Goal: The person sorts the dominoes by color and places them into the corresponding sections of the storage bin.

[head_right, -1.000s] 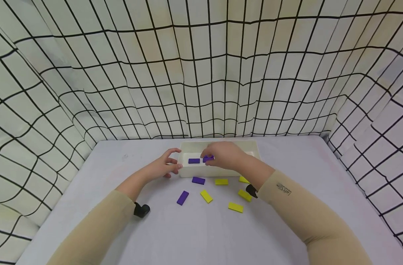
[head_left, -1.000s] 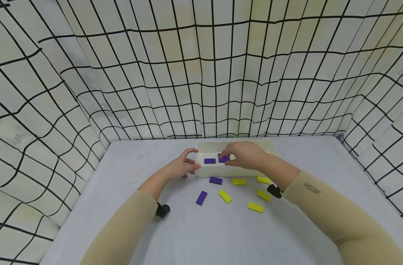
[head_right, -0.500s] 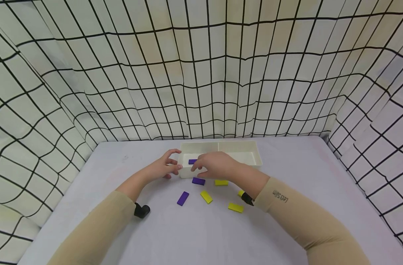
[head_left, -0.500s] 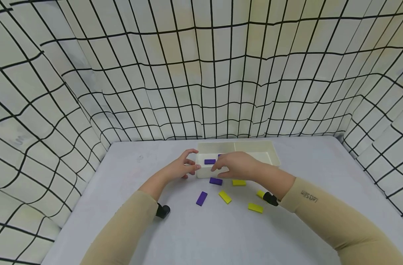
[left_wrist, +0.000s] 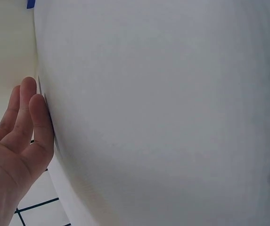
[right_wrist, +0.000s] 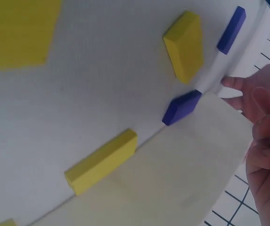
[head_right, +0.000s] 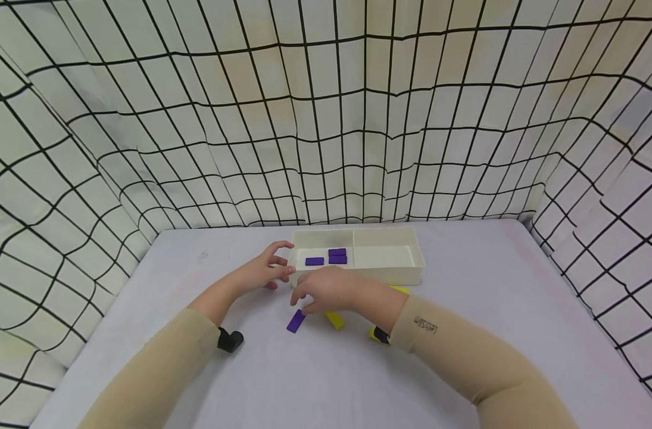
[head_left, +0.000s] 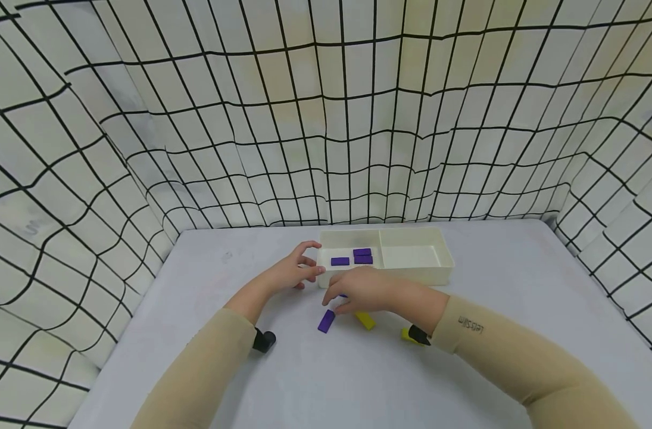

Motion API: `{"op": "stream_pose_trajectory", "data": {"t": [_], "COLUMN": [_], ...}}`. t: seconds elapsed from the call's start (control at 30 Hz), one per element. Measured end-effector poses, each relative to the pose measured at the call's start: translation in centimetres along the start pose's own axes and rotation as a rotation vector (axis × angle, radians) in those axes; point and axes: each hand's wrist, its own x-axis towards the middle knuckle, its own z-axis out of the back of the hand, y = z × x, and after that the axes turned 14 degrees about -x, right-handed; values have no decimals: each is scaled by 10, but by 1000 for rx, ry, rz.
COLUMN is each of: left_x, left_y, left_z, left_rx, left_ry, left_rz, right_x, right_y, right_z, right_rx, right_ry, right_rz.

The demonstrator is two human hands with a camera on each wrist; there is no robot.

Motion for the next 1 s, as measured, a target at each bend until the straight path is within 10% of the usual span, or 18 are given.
{"op": "stream_pose_trajectory", "data": {"t": [1.0], "left_x": [2], "left_y": [4], "left_z": [0], "left_rx": [-12], "left_ry": [-4], "left_rz": [-14], "right_x": [22], "right_y": [9], "right_z": [-24], "right_rx": [-51], "right_ry": [118], "right_rz": [69]}}
